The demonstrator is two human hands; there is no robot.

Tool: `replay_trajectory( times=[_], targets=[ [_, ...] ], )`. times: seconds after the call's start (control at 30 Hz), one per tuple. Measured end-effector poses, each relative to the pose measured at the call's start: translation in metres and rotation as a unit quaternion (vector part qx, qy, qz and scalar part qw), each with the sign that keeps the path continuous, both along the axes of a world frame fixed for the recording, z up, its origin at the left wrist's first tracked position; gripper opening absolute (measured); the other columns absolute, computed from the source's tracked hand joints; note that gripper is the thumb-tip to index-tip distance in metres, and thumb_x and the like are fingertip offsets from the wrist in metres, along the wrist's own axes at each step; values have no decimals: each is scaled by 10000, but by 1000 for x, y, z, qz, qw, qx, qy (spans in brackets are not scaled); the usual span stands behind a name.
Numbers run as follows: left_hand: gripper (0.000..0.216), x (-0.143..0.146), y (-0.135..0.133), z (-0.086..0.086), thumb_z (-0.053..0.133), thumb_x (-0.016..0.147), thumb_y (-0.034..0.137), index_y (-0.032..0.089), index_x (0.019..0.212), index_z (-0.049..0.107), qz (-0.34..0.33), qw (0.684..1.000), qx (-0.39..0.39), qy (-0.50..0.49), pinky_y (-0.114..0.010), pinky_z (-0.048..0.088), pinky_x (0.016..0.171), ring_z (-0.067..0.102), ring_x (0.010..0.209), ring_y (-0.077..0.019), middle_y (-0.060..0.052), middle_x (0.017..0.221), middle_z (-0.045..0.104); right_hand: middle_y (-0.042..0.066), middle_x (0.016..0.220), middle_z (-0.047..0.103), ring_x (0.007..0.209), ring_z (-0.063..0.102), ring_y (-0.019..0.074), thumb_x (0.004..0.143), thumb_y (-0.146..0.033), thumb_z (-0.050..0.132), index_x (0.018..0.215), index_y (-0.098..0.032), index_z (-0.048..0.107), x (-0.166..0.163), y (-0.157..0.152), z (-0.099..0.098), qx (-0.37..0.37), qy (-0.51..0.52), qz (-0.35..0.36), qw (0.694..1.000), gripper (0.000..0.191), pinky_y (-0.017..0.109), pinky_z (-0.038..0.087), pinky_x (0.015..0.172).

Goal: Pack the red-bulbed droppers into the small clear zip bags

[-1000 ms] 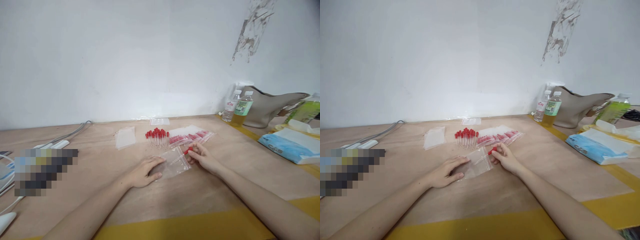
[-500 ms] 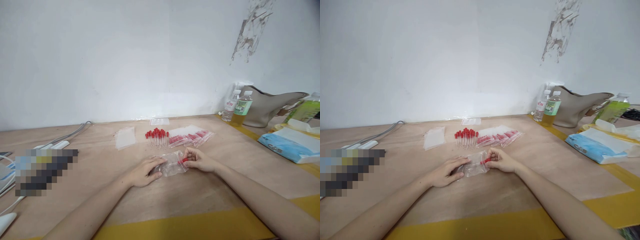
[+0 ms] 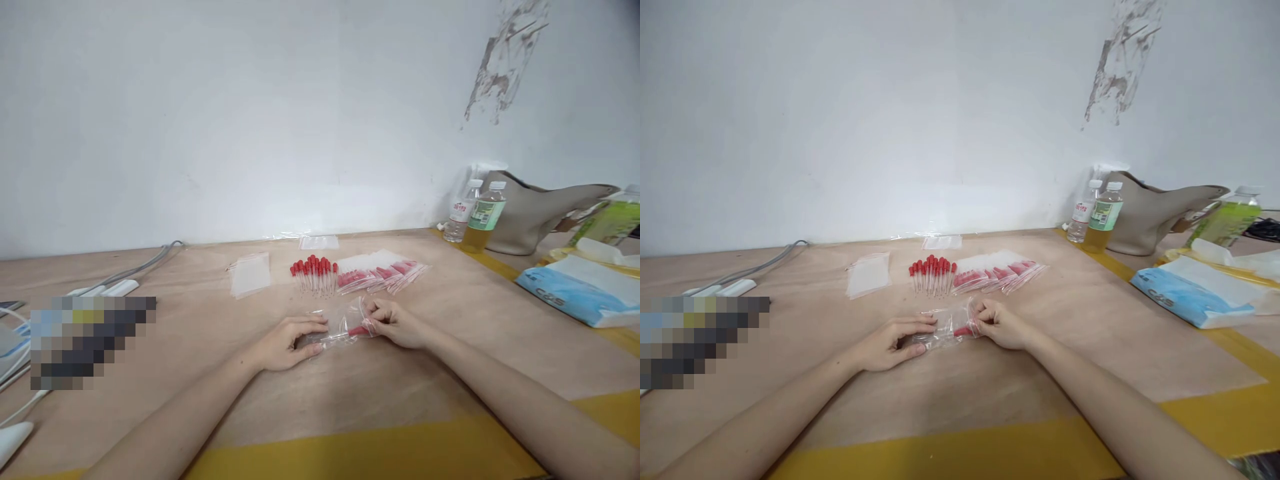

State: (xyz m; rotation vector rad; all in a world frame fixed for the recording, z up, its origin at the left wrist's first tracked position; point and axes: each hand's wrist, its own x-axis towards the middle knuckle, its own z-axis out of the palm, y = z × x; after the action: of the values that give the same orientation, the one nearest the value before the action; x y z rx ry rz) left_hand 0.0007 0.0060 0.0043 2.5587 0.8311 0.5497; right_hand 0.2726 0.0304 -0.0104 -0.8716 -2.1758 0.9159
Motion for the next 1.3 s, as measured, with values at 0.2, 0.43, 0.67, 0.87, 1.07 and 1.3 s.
replay_trajectory(
  times=[0.2,0.43,0.67,0.87,1.07,1.3],
  targets=[
    [391,-1,1,-2,517,821,354,235,1193,504,3,1000,3,15,-397,322,986,418,1174,-221,-70,1264,473,-1,627,505,592,457,112,797,-491,411,712,-172,628,7,-4,11,-104,44,-32,993,395,227,394,568],
    [432,-1,1,-2,554,793,377,232,1196,502,-1,999,27,22,-419,286,1003,359,1215,-235,-74,1288,445,-61,452,469,358,346,42,615,-440,659,759,-169,553,-1,-18,8,-241,49,-106,963,326,151,218,336],
    [441,-1,1,-1,547,801,376,246,1217,480,8,1000,13,26,-397,292,1005,385,1198,-221,-60,1288,448,-97,336,403,296,319,41,640,-433,640,738,-197,469,-5,-21,5,-294,82,-150,940,307,129,193,297],
    [417,-2,3,-2,540,807,375,242,1200,501,7,1000,6,27,-390,286,1006,382,1200,-221,-66,1290,444,-101,367,413,284,293,29,670,-432,610,741,-188,455,-3,-17,2,-284,102,-131,944,298,132,179,281],
    [352,-5,6,-2,526,818,371,260,1152,546,2,999,-13,39,-393,271,1008,352,1221,-222,-52,1307,425,-75,560,499,300,333,17,645,-408,631,805,-182,454,-3,-16,1,-298,108,-115,941,328,151,184,271],
    [308,-5,8,1,520,826,357,279,1121,565,-27,998,-13,50,-437,195,1032,331,1234,-222,-50,1309,414,-4,698,562,484,466,67,659,-292,592,810,-153,531,-1,2,15,-55,105,-229,966,214,196,379,449]
  ],
)
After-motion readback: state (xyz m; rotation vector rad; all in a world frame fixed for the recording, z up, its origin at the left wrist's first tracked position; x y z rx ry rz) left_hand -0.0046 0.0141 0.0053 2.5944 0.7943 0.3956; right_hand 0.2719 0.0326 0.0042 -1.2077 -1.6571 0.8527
